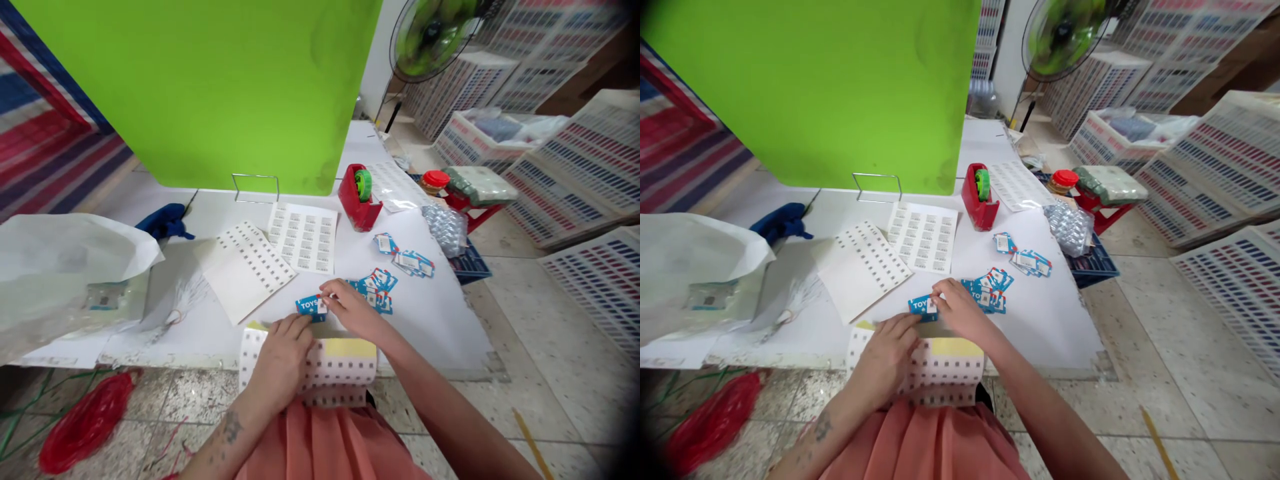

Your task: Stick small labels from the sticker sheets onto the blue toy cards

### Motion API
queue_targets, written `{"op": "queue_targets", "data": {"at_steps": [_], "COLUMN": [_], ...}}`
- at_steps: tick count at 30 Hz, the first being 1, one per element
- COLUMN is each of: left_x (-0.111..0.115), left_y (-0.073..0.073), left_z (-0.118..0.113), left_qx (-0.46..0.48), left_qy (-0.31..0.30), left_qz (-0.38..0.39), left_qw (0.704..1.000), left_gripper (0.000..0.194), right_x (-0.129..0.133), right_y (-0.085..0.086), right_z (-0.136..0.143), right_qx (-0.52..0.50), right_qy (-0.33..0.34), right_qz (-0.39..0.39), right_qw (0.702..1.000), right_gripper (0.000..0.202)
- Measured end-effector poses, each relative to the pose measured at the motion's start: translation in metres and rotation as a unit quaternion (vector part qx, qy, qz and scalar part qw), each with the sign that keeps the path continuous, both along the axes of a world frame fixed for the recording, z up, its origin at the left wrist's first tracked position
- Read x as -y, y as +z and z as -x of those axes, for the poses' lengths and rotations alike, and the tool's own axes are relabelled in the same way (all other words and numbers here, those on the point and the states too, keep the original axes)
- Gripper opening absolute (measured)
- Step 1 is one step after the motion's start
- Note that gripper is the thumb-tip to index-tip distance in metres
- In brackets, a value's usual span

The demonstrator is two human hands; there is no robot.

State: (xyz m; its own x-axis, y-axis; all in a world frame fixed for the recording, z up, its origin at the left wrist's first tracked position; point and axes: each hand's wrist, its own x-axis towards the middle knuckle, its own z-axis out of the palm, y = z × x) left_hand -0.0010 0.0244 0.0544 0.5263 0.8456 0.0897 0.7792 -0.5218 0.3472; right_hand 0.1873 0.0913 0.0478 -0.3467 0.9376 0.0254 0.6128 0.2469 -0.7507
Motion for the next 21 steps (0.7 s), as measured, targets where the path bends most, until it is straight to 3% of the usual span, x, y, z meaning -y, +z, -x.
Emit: {"op": "queue_targets", "data": {"at_steps": [5,21], "left_x": [-0.003,-0.006], "left_y": [-0.008,-0.001], "left_z": [-0.008,-0.013], "left_qx": [-0.019,-0.036], "left_qy": [-0.034,-0.024], "left_qz": [0.006,0.035], "left_qw": [0.999,0.998], "left_gripper": [0.028,0.025], "right_x": [-0.016,-0.025], "right_y": [-0.006,-0.009], "right_z": [0.005,0.013], "right_qx": [0.066,0.125], "right_qy": [0.034,0.079], "right_qz": [0.046,0.006], "right_qw": [0.996,0.989], "right_gripper": [0.011,0.015]}}
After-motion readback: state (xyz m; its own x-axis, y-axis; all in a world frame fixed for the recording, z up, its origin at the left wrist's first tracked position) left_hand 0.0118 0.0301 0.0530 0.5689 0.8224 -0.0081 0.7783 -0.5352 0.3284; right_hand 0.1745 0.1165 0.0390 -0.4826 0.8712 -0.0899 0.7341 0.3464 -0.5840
